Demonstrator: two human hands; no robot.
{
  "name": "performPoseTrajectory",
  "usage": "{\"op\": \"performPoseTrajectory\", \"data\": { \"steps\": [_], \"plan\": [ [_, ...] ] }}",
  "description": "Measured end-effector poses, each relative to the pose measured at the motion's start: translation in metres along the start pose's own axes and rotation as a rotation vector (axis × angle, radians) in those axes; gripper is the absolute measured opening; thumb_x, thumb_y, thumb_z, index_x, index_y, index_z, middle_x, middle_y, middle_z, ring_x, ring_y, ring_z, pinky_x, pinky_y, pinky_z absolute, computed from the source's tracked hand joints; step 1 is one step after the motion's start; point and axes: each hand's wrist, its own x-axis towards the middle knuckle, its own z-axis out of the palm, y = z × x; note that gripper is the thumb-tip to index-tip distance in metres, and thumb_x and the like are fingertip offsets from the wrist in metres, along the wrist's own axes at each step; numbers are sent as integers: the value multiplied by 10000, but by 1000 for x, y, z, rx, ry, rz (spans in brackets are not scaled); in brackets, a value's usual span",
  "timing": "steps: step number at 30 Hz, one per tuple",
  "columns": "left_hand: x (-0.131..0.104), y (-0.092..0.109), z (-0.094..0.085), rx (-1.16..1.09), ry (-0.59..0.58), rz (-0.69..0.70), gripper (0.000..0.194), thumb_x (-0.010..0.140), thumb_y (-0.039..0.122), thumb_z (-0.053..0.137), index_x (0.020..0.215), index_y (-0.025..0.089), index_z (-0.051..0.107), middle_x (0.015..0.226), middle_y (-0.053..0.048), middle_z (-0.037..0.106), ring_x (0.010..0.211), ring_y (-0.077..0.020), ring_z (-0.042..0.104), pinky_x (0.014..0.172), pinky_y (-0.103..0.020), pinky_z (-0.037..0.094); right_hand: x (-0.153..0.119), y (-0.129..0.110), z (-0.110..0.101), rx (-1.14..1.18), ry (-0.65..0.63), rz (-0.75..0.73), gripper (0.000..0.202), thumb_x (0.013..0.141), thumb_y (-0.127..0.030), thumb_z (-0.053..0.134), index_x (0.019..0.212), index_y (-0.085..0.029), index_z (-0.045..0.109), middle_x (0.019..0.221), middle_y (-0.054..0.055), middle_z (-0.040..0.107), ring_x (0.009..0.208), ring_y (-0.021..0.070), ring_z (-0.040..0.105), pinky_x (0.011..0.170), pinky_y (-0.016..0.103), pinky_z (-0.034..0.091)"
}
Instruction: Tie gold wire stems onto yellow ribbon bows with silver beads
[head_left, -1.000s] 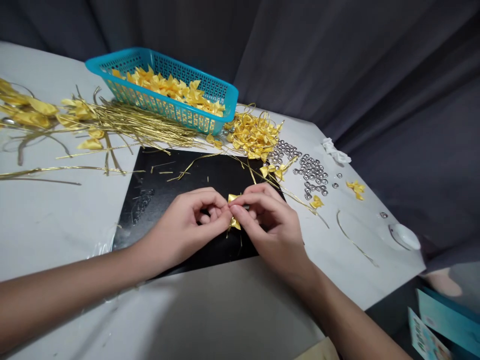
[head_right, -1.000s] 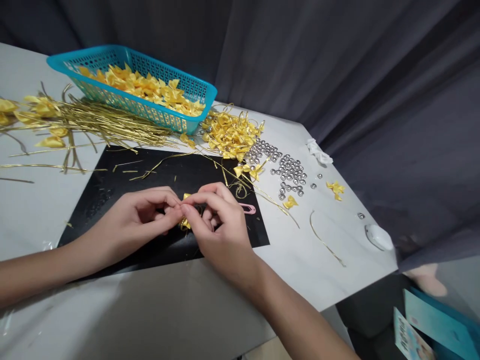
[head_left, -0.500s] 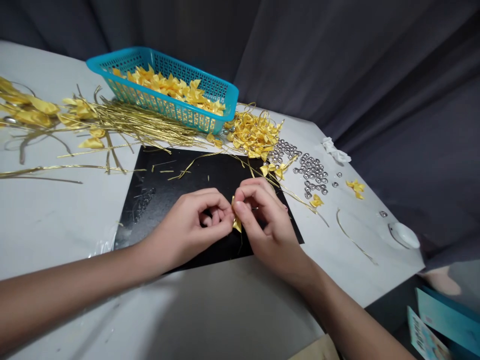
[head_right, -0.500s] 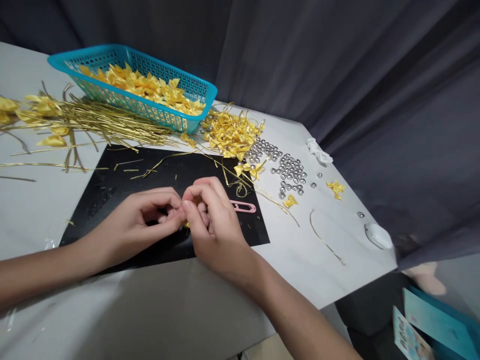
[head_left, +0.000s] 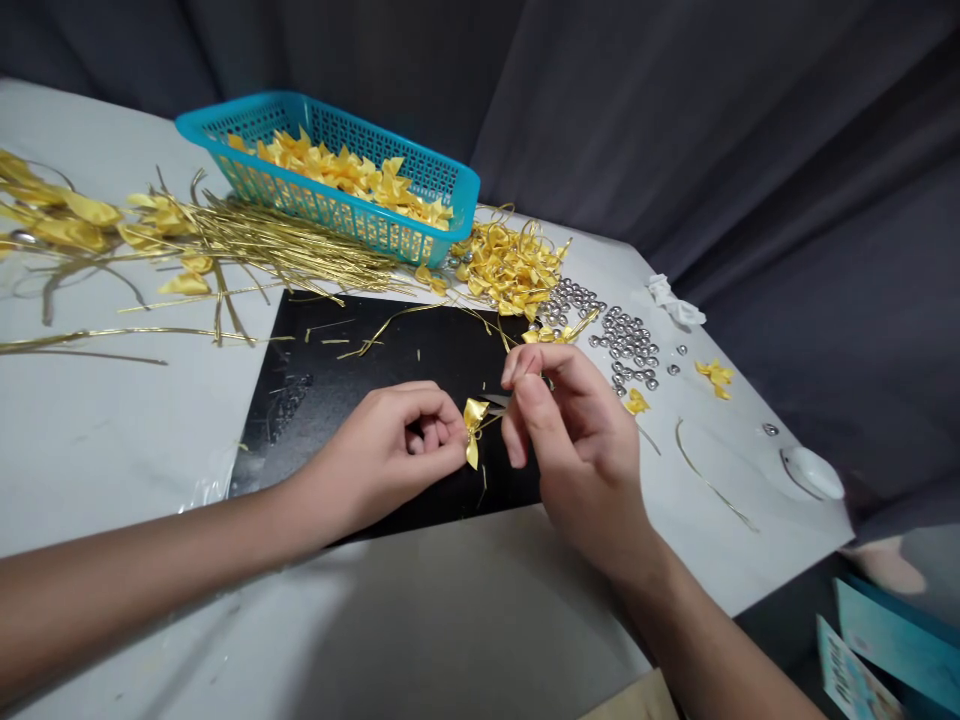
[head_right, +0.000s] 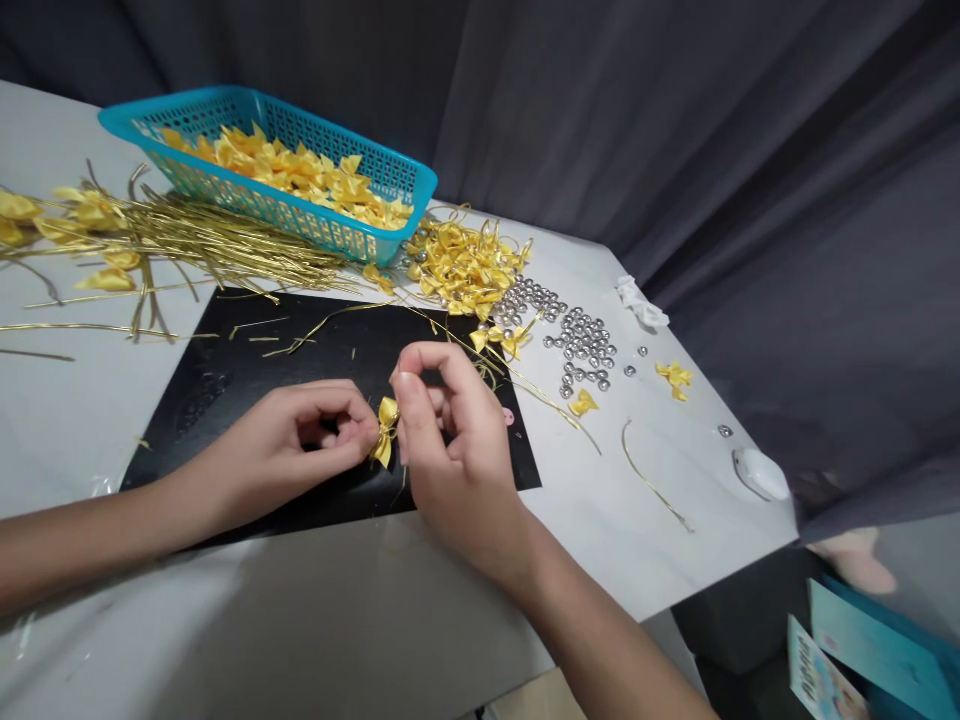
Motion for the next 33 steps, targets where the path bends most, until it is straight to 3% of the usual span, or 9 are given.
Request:
{"op": "performPoseTrajectory", "data": {
  "steps": [9, 23, 33],
  "plan": [
    [0, 0, 0, 2, -1, -14, 109, 707, 164, 515, 615, 149, 572, 618, 33, 481, 549, -78, 427, 473, -173, 331, 1, -9, -4, -19, 73, -32, 73, 902, -220, 466, 829, -225, 463, 748, -23, 453, 398, 22, 333, 349, 212, 240],
    [0, -1, 0, 16, 8, -24, 101, 701, 159, 520, 621, 151, 581, 623, 32, 485, 551, -79, 428, 471, -173, 328, -1, -11, -8, -38, 126, -49, 84, 915, -272, 464, 837, -241, 465, 768, -18, 444, 408, 29, 306, 348, 222, 231],
    [0, 2, -1, 3, -17, -15, 113, 773, 192, 477, 680, 166, 535, 709, 16, 524, 638, -105, 480, 528, -199, 353, 0, -8, -10, 51, 51, 14, 79, 917, -284, 459, 850, -241, 454, 781, -26, 453, 402, 27, 338, 362, 217, 276]
  ]
}}
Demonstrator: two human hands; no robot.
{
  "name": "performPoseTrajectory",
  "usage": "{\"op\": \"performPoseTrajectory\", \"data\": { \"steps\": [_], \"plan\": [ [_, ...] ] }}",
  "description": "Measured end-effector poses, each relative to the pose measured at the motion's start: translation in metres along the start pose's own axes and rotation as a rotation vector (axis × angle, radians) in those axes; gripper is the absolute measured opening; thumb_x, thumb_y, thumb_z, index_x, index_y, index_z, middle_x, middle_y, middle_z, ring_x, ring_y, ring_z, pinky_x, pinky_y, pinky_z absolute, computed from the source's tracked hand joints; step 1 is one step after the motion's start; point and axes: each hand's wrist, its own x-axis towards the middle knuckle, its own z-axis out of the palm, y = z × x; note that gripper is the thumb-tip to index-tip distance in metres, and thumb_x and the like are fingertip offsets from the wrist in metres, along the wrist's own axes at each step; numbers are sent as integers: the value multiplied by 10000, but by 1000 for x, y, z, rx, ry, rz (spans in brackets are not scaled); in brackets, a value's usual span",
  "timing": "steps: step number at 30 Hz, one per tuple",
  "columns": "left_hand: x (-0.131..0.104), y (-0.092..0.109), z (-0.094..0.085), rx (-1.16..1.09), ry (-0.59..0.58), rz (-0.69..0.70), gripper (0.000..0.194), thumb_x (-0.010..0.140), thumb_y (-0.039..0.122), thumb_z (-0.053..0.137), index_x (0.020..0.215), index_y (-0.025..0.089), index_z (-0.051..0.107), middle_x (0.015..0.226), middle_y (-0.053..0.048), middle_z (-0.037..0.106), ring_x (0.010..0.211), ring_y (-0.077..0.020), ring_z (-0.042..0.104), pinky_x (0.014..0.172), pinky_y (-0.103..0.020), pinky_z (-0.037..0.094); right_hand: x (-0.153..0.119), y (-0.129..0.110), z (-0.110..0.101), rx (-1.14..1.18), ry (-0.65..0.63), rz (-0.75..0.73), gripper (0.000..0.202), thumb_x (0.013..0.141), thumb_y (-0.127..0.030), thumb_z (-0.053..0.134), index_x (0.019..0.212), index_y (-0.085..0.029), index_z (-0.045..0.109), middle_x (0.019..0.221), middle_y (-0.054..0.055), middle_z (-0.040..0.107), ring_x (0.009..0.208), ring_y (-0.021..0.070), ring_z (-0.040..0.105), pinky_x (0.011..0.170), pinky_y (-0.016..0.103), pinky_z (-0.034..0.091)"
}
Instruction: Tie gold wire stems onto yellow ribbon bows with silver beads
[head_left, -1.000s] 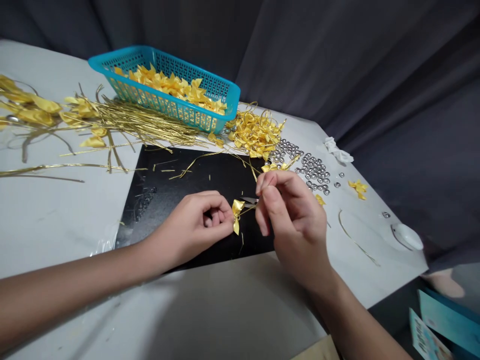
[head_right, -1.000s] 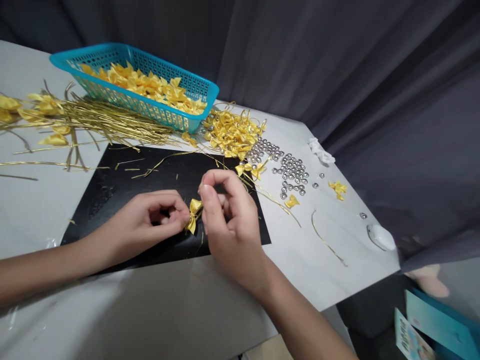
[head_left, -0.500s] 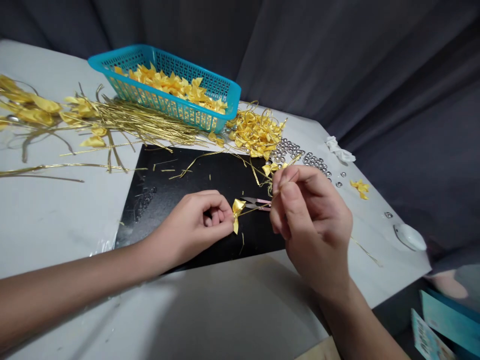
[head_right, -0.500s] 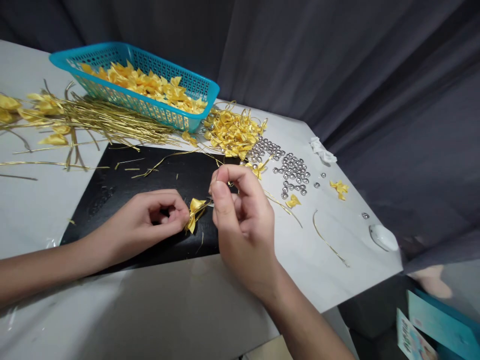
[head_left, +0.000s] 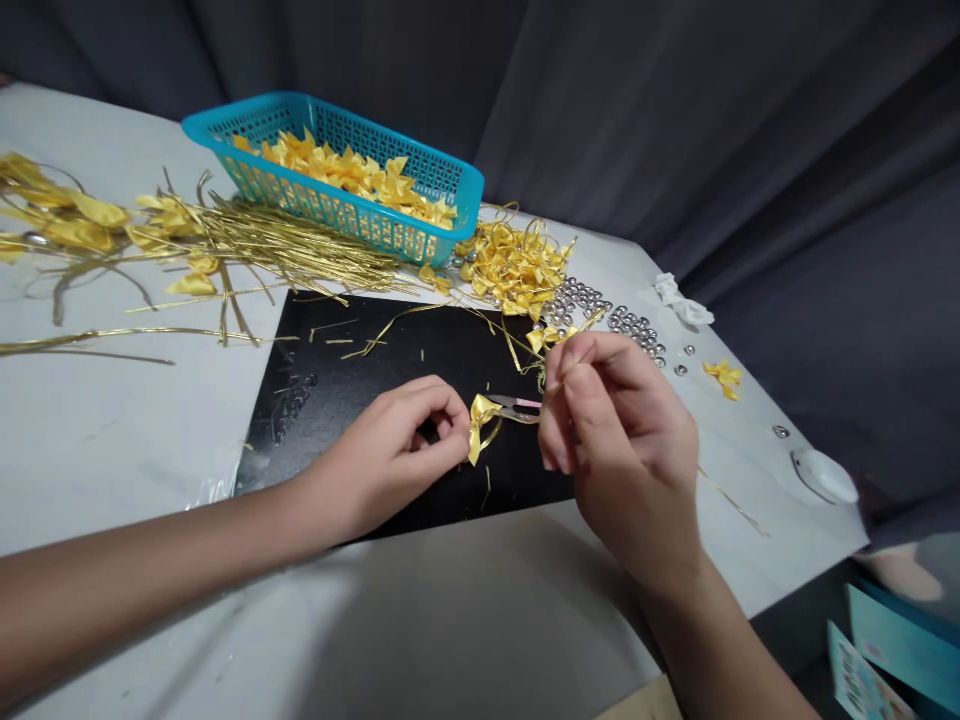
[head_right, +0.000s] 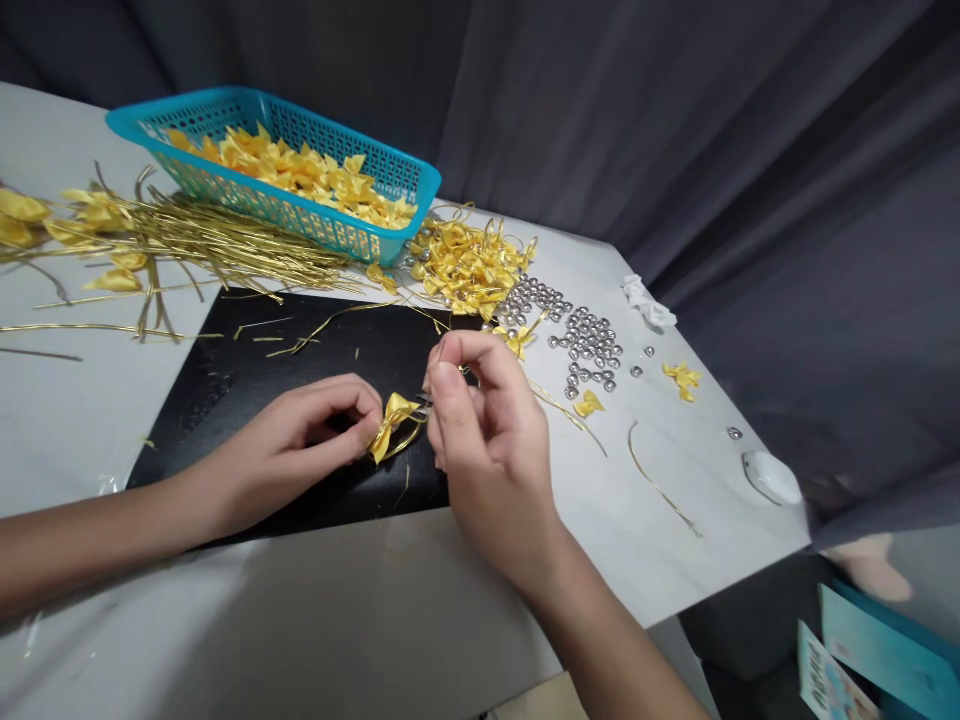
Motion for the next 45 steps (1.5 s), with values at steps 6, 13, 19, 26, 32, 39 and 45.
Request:
{"op": "performPoseTrajectory", "data": {
  "steps": [6, 13, 19, 26, 32, 39, 45],
  "plan": [
    [-1, -3, -1, -244, -41, -71, 191, 869, 331, 438, 752, 185, 477, 706, 37, 516, 681, -115, 577, 571, -207, 414, 0, 7, -2, 142, -90, 103, 75, 938, -291, 408, 876, -250, 407, 755, -58, 491, 402, 28, 390, 391, 197, 323],
    [3, 1, -4, -478, -40, -187, 191, 881, 316, 436, 747, 181, 455, 711, 49, 541, 651, -91, 625, 560, -179, 440, -2, 16, 5, 143, -216, 286, 148, 921, -340, 444, 855, -216, 398, 686, -73, 456, 425, 29, 361, 417, 179, 372],
    [4, 1, -6, -492, -44, -145, 157, 814, 311, 546, 749, 170, 519, 733, 33, 566, 706, -95, 582, 608, -182, 448, -4, 21, 10, 84, -265, 353, 166, 917, -367, 442, 875, -208, 420, 677, -70, 442, 439, 29, 383, 423, 165, 384],
    [5, -1, -7, -549, 4, -127, 159, 740, 254, 661, 757, 163, 532, 719, 42, 589, 673, -79, 570, 644, -188, 433, -6, 24, 10, 83, -243, 333, 146, 909, -354, 449, 872, -213, 437, 686, -70, 433, 445, 29, 380, 433, 159, 408],
    [6, -3, -7, -637, 54, -173, 174, 715, 204, 704, 754, 158, 540, 715, 52, 596, 685, -67, 579, 648, -165, 433, -7, 24, 12, 62, -247, 308, 127, 916, -329, 439, 865, -213, 448, 682, -70, 439, 461, 31, 379, 435, 151, 404],
    [9, -4, -10, -822, -86, -234, 269, 726, 161, 703, 980, 172, 615, 836, 15, 667, 831, -101, 619, 800, -207, 445, -7, 26, 11, 38, -231, 295, 134, 918, -338, 439, 868, -214, 447, 680, -69, 437, 460, 34, 375, 433, 153, 407],
    [11, -3, -12, -807, -54, -234, 56, 758, 174, 662, 742, 146, 617, 668, 44, 593, 626, -47, 513, 588, -144, 394, -7, 21, 7, -60, -238, 217, 118, 928, -304, 421, 864, -213, 460, 682, -60, 442, 483, 40, 405, 425, 156, 367]
  ]
}}
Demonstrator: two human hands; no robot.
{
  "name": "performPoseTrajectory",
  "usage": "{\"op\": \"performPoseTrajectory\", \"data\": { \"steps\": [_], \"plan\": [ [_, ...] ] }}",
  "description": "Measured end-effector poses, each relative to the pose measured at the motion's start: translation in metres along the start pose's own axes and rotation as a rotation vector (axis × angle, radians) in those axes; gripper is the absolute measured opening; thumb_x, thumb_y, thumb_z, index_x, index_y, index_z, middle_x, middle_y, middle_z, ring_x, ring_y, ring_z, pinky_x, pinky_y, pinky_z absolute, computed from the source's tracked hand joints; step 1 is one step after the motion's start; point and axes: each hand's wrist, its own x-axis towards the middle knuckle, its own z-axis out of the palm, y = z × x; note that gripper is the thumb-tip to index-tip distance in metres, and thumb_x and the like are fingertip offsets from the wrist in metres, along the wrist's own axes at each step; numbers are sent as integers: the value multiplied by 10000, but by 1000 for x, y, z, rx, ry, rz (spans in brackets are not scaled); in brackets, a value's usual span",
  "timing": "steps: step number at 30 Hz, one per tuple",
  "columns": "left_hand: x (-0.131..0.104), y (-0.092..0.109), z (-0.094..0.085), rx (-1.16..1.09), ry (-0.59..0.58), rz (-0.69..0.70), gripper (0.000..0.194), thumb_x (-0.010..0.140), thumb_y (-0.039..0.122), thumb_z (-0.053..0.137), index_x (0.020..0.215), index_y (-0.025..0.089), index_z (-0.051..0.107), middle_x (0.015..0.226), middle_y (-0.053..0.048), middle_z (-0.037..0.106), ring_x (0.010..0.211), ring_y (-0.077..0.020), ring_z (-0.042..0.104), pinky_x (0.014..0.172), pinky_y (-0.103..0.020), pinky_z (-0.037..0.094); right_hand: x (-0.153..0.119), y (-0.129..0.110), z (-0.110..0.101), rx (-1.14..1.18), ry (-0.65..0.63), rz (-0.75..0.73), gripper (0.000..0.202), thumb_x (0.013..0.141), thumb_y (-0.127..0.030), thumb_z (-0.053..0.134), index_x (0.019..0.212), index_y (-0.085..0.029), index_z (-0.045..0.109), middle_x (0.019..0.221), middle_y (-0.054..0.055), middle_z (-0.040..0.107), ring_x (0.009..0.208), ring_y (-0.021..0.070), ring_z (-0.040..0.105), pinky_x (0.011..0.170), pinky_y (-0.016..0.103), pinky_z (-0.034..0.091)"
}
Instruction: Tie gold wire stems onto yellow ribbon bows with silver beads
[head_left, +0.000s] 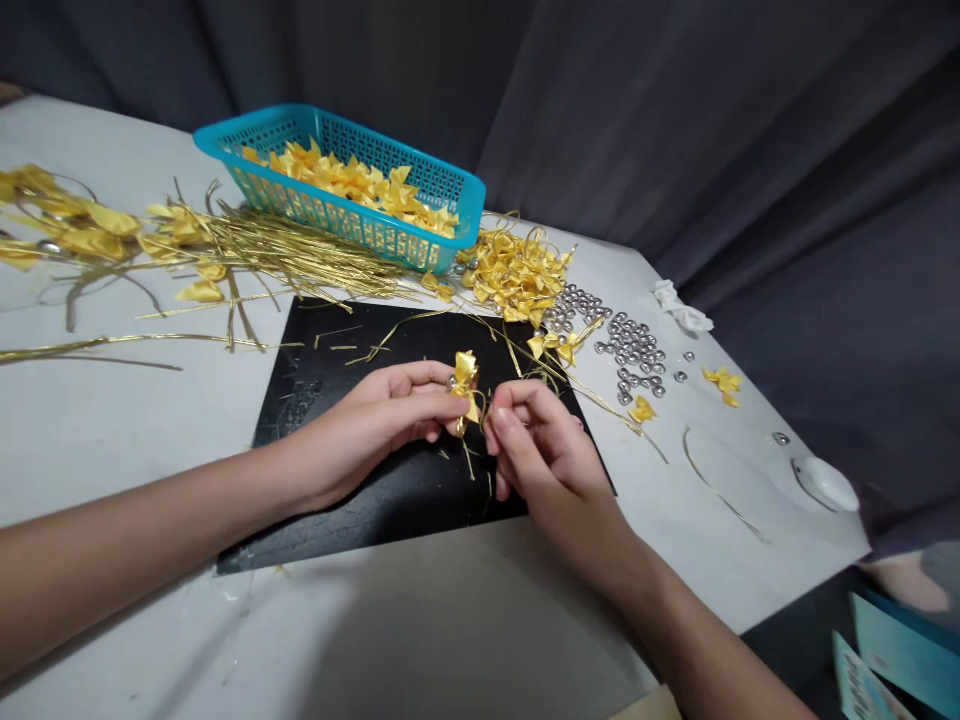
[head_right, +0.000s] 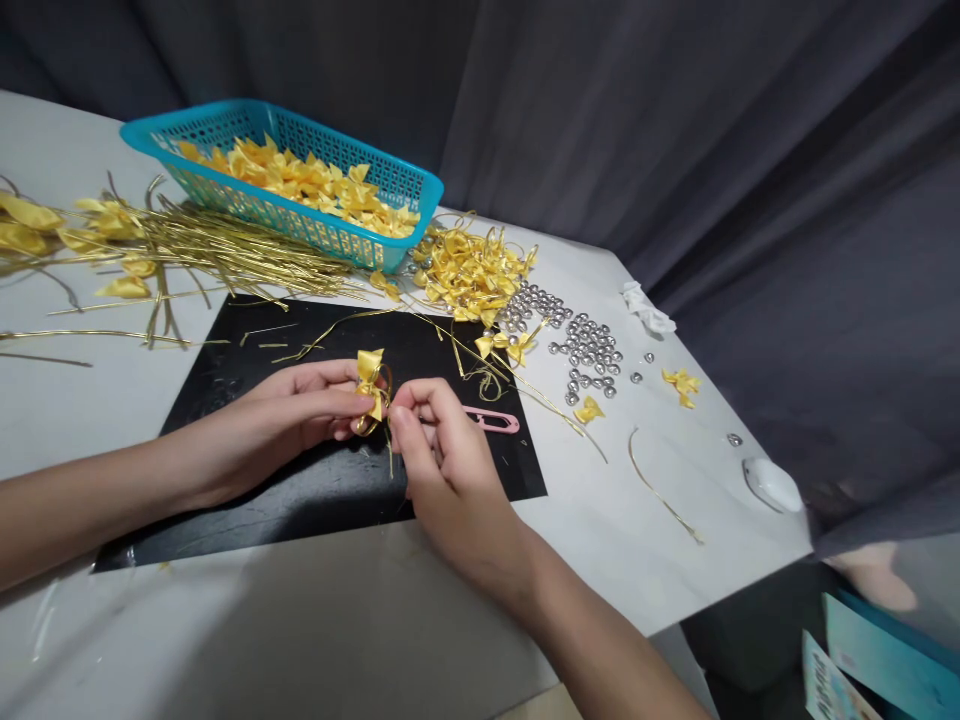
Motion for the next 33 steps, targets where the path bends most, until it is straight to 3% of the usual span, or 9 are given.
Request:
{"op": "performPoseTrajectory", "data": {
  "steps": [5, 8, 14, 22, 25, 29, 33],
  "plan": [
    [0, 3, 0, 8, -13, -39, 100, 783, 167, 598, 690, 134, 584, 632, 27, 629, 523, -36, 448, 520, -144, 361, -1, -11, -11, -144, 139, -178, 25, 877, -198, 514, 879, -210, 536, 682, -52, 485, 497, 41, 450, 437, 167, 379],
    [0, 6, 0, 93, -36, -78, 109, 780, 168, 581, 682, 124, 596, 624, 11, 639, 534, -43, 453, 529, -147, 362, -2, -17, -23, -146, 182, -221, 176, 859, -170, 554, 1018, -244, 575, 720, -43, 585, 486, 41, 477, 439, 161, 413],
    [2, 9, -3, 195, -95, -106, 141, 745, 242, 625, 678, 118, 621, 580, 10, 594, 544, -59, 473, 508, -163, 344, -4, -20, -41, -173, 175, -227, 171, 863, -212, 577, 992, -291, 657, 680, -46, 629, 471, 39, 504, 411, 135, 430],
    [-1, 14, -7, 153, -223, -128, 176, 752, 296, 610, 734, 129, 661, 585, -6, 579, 561, -79, 483, 475, -169, 318, -3, -19, -39, -103, 73, -210, 228, 839, -189, 616, 1017, -318, 677, 747, -37, 652, 694, 55, 611, 671, 147, 517],
    [-2, 14, -7, 160, -249, -128, 208, 772, 319, 582, 742, 131, 666, 620, -22, 582, 566, -91, 466, 470, -185, 314, -3, -18, -40, 8, 11, -159, 203, 835, -214, 623, 1000, -310, 690, 730, -20, 649, 641, 65, 587, 560, 148, 500],
    [-1, 11, -7, 203, -216, -94, 168, 741, 301, 637, 759, 136, 666, 709, -12, 552, 580, -76, 413, 476, -179, 310, -1, -14, -43, 178, -72, -74, 86, 839, -235, 617, 855, -258, 699, 669, -23, 616, 466, 28, 457, 397, 125, 382],
    [2, 9, -9, 177, -186, -62, 127, 746, 257, 659, 771, 133, 652, 587, 36, 458, 501, -45, 339, 443, -156, 272, 0, -14, -41, 313, -89, -33, 92, 880, -271, 562, 847, -224, 635, 649, -52, 539, 391, -3, 330, 379, 131, 334]
  ]
}}
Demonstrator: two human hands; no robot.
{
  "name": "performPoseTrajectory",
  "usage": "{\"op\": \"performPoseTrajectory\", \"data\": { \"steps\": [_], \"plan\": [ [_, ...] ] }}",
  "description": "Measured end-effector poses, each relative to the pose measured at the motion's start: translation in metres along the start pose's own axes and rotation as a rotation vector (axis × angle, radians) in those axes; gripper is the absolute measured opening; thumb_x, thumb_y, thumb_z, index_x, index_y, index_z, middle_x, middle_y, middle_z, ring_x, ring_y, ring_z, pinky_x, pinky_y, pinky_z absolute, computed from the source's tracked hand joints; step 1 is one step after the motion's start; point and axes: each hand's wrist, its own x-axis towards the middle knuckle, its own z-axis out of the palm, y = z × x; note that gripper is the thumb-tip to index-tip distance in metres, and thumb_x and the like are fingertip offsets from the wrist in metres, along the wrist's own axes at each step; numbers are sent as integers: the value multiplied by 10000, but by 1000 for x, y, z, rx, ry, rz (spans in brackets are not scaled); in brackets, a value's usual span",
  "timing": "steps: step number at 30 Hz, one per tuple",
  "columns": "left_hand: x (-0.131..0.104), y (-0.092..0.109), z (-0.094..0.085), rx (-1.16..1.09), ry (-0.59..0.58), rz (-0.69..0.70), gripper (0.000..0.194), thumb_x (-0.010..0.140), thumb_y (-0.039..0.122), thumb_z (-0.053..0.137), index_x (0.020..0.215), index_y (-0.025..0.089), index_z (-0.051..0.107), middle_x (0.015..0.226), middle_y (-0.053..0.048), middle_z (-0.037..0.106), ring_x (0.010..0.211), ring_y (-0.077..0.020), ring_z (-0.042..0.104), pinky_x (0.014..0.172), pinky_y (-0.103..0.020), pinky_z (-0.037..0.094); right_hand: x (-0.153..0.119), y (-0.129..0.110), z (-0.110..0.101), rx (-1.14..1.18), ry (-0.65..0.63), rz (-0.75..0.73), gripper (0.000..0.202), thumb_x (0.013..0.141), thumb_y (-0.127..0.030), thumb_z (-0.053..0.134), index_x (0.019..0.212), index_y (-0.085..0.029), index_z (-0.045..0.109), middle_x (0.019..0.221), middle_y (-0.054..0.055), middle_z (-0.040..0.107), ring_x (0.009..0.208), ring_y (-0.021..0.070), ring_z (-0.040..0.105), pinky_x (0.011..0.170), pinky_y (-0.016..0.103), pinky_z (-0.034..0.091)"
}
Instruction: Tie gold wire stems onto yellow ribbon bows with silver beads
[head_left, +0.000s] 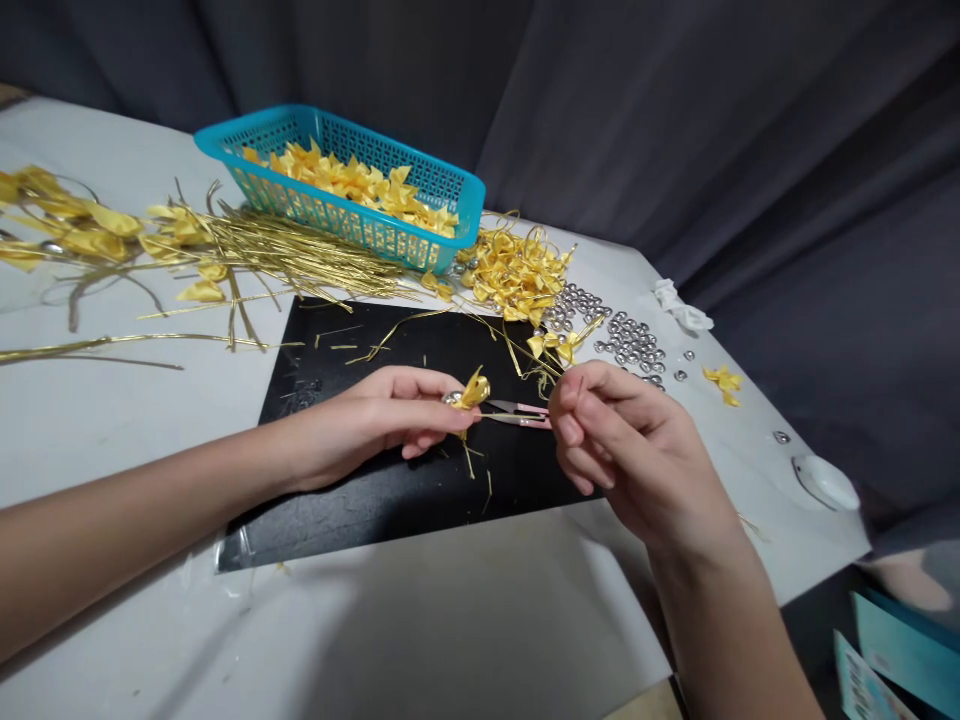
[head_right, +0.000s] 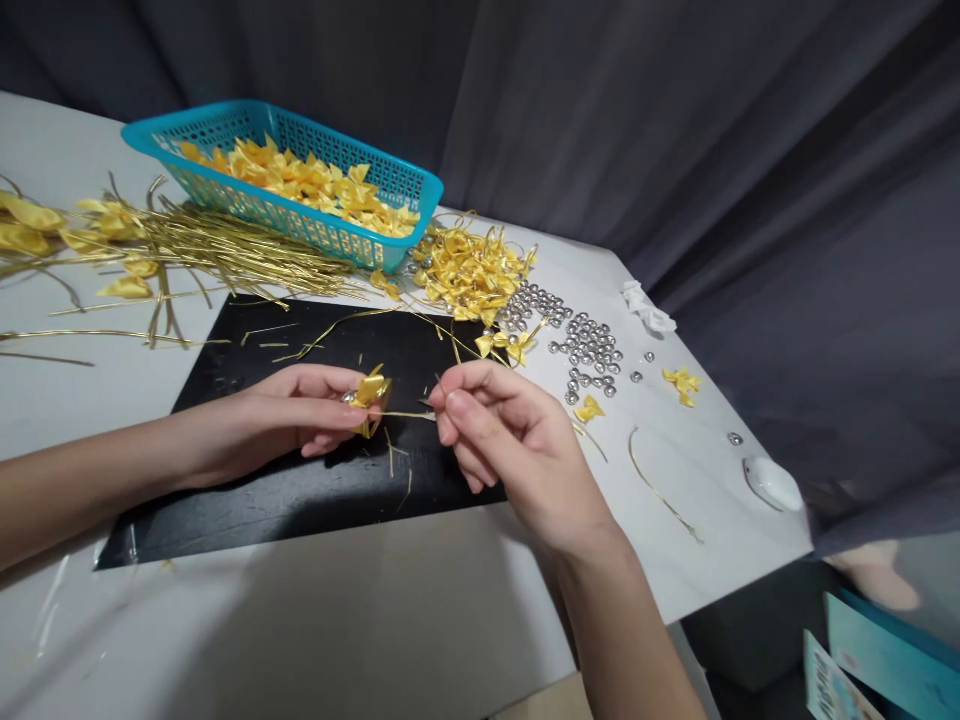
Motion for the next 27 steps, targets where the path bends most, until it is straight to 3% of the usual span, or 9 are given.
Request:
{"op": "performPoseTrajectory", "data": {
  "steps": [4, 9, 12, 15, 18, 21, 27],
  "plan": [
    [2, 0, -1, -102, 24, 16, 102, 775, 214, 632, 836, 135, 653, 528, 61, 428, 447, -23, 283, 425, -133, 253, -1, 2, 5, -10, -11, -19, 87, 896, -293, 537, 865, -229, 587, 573, -71, 473, 413, 16, 357, 400, 139, 321],
    [0, 1, 0, -117, 9, -6, 38, 714, 154, 659, 732, 124, 646, 632, 29, 535, 516, -33, 399, 461, -130, 324, -1, 3, 8, -107, -5, -51, 91, 909, -301, 510, 880, -224, 550, 573, -72, 472, 420, 25, 369, 406, 148, 308],
    [-2, 2, 1, -52, -26, -15, 27, 687, 126, 671, 696, 129, 646, 655, 22, 562, 566, -47, 435, 480, -130, 337, 1, 3, 12, -232, 31, -75, 102, 913, -271, 490, 853, -200, 534, 835, -20, 557, 462, 9, 420, 445, 163, 351],
    [-3, 2, 0, -23, -67, -33, 45, 705, 149, 675, 749, 147, 665, 656, 19, 572, 581, -56, 449, 493, -138, 343, 3, 4, 16, -307, -42, 30, 126, 914, -262, 467, 828, -183, 513, 1079, 25, 512, 509, 3, 442, 492, 181, 389],
    [-2, 1, -1, -74, -49, -49, 96, 712, 164, 673, 808, 161, 676, 675, 15, 574, 598, -68, 470, 516, -155, 364, 1, 3, 16, -300, -120, 176, 140, 910, -308, 477, 851, -189, 521, 820, -8, 526, 513, 33, 421, 466, 172, 360],
    [0, 0, -1, -119, 39, -49, 74, 688, 168, 696, 755, 146, 672, 709, 6, 586, 622, -75, 492, 538, -170, 380, 0, 1, 11, -245, -107, 201, 158, 888, -340, 521, 851, -189, 548, 578, -61, 407, 457, 45, 369, 424, 160, 339],
    [2, 0, 3, -116, 180, -61, 128, 644, 181, 744, 740, 135, 673, 631, 15, 596, 586, -75, 499, 581, -194, 392, 2, -2, 4, -149, -78, 183, 145, 868, -321, 558, 817, -186, 564, 646, -53, 452, 404, 8, 341, 367, 139, 296]
  ]
}}
